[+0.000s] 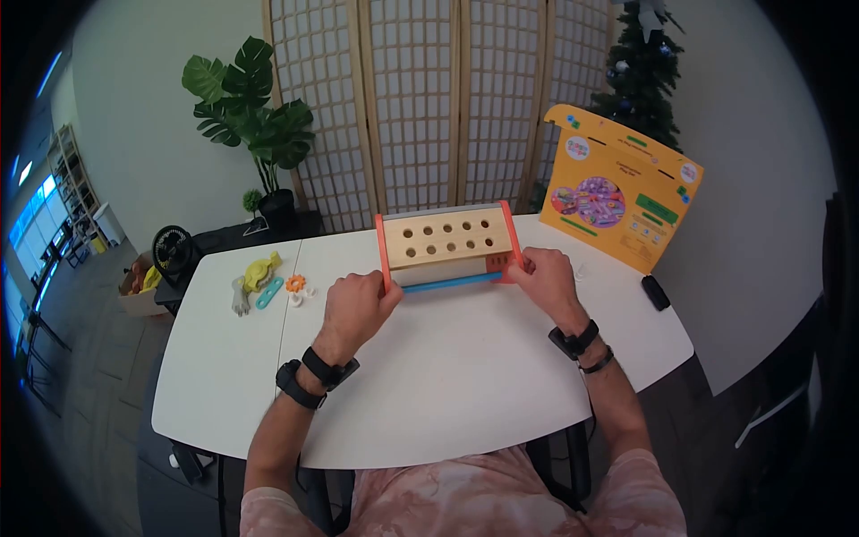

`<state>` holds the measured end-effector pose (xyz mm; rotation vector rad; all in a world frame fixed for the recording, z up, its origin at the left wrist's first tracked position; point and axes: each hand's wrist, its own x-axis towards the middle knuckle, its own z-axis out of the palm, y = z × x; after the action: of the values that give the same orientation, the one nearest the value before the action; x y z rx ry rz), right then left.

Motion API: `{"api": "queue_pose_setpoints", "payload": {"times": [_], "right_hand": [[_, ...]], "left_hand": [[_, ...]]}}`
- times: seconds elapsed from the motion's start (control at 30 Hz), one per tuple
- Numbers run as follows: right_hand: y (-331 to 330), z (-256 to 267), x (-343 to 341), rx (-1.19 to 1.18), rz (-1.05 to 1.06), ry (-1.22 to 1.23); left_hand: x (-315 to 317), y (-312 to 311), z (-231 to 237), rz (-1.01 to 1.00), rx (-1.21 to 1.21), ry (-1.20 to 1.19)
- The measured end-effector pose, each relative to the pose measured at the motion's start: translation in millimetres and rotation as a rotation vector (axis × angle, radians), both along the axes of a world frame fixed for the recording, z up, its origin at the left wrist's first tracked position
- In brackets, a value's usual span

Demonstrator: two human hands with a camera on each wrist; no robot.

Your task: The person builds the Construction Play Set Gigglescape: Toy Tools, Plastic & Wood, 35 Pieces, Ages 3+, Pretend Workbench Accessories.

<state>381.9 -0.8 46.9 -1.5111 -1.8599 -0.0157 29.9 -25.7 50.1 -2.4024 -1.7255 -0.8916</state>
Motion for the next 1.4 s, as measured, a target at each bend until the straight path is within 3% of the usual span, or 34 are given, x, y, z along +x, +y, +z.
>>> {"api": "queue_pose_setpoints", "payload": {"times": [0.1,0.23,0.3,0.83,0.9,0.97,1.03,1.17,1.27,1.4], "right_hand": [[1,17,-3,0.051,-0.008,0.004],[17,19,-3,0.101,0.012,0.008],[23,18,0,0.072,0.007,-0.019],[30,36,26,-0.015,0.095,0.07],[36,34,49,-0.049,0.075,0.204],[54,20,82,-0.051,0.027,0.177],[65,2,114,-0.025,-0.044,-0.008],[62,-27,142,-0.167,-0.154,-0.197],[61,-43,152,-0.111,-0.329,-0.224],[55,-42,153,-0.125,-0.388,-0.151]], "left_hand": [[5,1,21,-0.017,-0.055,-0.12],[5,12,30,0.006,0.007,-0.07],[6,14,35,-0.023,-0.093,-0.102],[-1,28,34,-0.037,-0.067,-0.087],[-12,22,35,0.023,-0.098,-0.073],[-28,28,31,0.03,-0.09,-0.078],[-43,30,24,0.057,-0.041,-0.149],[-77,30,17,0.094,-0.047,-0.206],[-99,28,13,0.118,-0.04,-0.209],[-114,23,8,0.145,-0.012,-0.195]]}}
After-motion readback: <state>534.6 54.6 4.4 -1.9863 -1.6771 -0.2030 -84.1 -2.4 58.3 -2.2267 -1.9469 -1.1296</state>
